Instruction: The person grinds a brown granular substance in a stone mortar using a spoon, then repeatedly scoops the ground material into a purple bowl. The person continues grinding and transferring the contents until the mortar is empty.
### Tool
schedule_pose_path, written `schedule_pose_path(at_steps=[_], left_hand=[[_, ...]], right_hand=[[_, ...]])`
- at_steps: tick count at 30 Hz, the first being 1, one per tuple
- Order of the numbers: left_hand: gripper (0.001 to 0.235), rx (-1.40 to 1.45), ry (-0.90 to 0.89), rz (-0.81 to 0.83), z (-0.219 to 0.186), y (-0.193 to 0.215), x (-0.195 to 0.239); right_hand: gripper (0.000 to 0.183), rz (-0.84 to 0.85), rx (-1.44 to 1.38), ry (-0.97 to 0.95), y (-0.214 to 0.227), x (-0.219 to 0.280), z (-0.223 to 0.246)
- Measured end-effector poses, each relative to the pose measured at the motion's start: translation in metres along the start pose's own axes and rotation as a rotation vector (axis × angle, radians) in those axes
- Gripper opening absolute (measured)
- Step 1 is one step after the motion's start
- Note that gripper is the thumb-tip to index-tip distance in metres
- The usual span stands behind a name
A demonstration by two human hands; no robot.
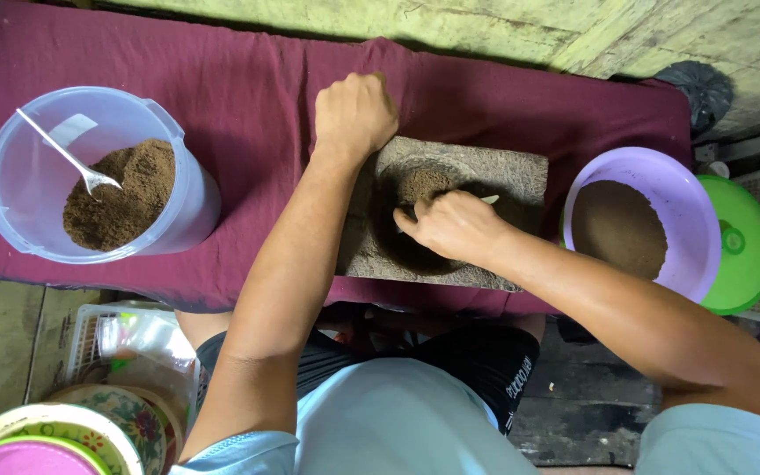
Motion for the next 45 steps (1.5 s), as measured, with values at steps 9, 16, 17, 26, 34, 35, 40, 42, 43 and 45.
schedule_pose_path(at_steps=[9,16,17,26,34,35,40,42,43,45], left_hand=[[0.021,0.028,-0.008,-0.018,0.0,0.0,0.002],[0.022,0.028,-0.01,-0.009,0.0,-0.003,-0.002],[0.023,0.028,-0.01,-0.012,0.0,-0.007,-0.003],[0.021,0.017,-0.013,-0.064,0.001,-0.008,-0.004],[0.019,0.006,-0.01,-0.067,0.004,-0.008,-0.003],[0.019,0.019,-0.008,-0.055,0.003,-0.006,-0.002],[0.02,0.009,-0.013,-0.018,0.0,0.0,-0.003],[0.019,0.01,-0.004,0.002,-0.001,-0.001,-0.001],[0.019,0.011,-0.001,0.001,-0.001,-0.002,-0.001],[0.021,0.009,-0.013,0.02,-0.002,-0.005,-0.001]], right_hand=[[0.068,0.046,-0.045,0.121,0.001,0.022,-0.003],[0.054,0.2,-0.021,0.176,0.021,0.027,-0.024],[0.058,0.147,-0.025,0.095,0.037,0.023,-0.028],[0.058,0.068,0.048,-0.158,-0.011,0.001,-0.007],[0.063,-0.001,0.133,-0.092,-0.011,0.008,0.009],[0.066,0.041,0.124,-0.05,-0.013,0.009,0.011],[0.063,0.14,-0.031,0.057,0.004,0.012,0.003],[0.058,0.163,-0.083,0.076,0.003,0.014,0.0],[0.058,0.164,-0.081,0.08,0.006,0.013,-0.004],[0.06,-0.003,-0.019,-0.082,0.015,0.012,-0.017]])
Point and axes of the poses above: each hand's wrist, its own x-axis away from the middle knuckle, its own y-axis out of the back of the hand, z = x × y, the point moved 2 cm from there along -x, towards the middle knuckle, and after that the axes turned 2 degrees about -y, right-handed, at the moved point
